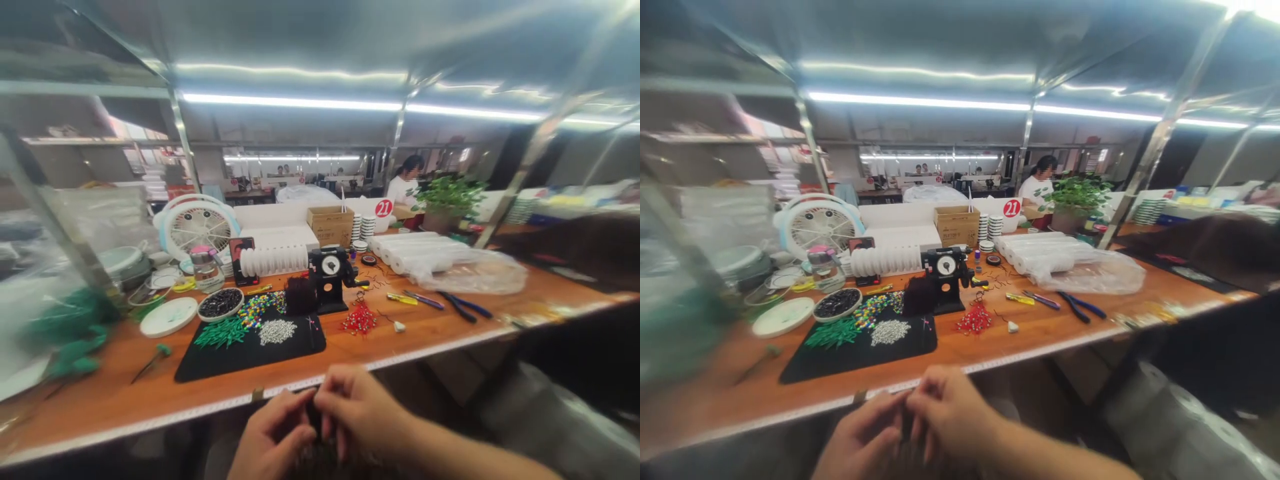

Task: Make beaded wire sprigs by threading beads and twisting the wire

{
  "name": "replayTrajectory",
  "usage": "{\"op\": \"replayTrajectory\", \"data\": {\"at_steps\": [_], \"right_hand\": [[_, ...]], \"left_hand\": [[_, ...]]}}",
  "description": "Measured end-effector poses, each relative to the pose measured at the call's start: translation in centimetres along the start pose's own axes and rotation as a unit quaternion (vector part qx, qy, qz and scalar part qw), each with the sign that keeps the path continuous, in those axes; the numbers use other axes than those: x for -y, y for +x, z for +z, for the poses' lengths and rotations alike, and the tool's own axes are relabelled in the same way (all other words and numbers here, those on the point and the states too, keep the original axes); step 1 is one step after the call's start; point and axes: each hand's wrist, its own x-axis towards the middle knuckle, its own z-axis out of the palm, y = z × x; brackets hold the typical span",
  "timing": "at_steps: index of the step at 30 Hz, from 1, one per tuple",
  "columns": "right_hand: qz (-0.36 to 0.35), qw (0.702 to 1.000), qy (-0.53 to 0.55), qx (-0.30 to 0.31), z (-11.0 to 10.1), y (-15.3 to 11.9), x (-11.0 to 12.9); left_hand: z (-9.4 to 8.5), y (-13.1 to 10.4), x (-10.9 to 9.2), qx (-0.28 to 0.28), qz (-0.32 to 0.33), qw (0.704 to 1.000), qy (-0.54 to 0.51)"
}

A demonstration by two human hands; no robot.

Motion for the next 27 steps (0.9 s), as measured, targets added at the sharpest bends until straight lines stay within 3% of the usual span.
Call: {"op": "replayTrajectory", "data": {"at_steps": [3, 6, 9, 15, 19, 22, 27], "right_hand": [[0.007, 1.0, -0.006, 0.009, 3.2, 1.4, -4.4], [0.057, 0.997, -0.031, 0.035, 3.5, 1.6, -6.8], [0.018, 0.997, -0.062, 0.05, 3.1, 1.4, -7.9], [-0.034, 0.994, -0.073, 0.073, 3.2, 0.6, -8.8], [-0.034, 0.991, -0.077, 0.105, 2.8, 0.0, -8.5], [-0.061, 0.985, -0.121, 0.107, 1.8, -0.6, -7.8], [-0.036, 0.974, -0.198, 0.103, -1.3, -1.9, -7.0]], "left_hand": [[1.3, 0.3, 0.7, -0.049, -0.07, 0.994, -0.072], [1.4, -0.7, 1.2, -0.083, -0.092, 0.992, -0.027], [1.3, -1.7, 1.0, -0.099, -0.097, 0.99, -0.015], [1.7, -2.6, 0.5, -0.126, -0.104, 0.985, -0.058], [0.8, -2.9, 0.2, -0.231, -0.096, 0.962, -0.109], [-0.6, -2.7, 0.1, -0.288, -0.097, 0.932, -0.198], [-2.2, -2.1, -0.2, -0.324, -0.075, 0.909, -0.253]]}}
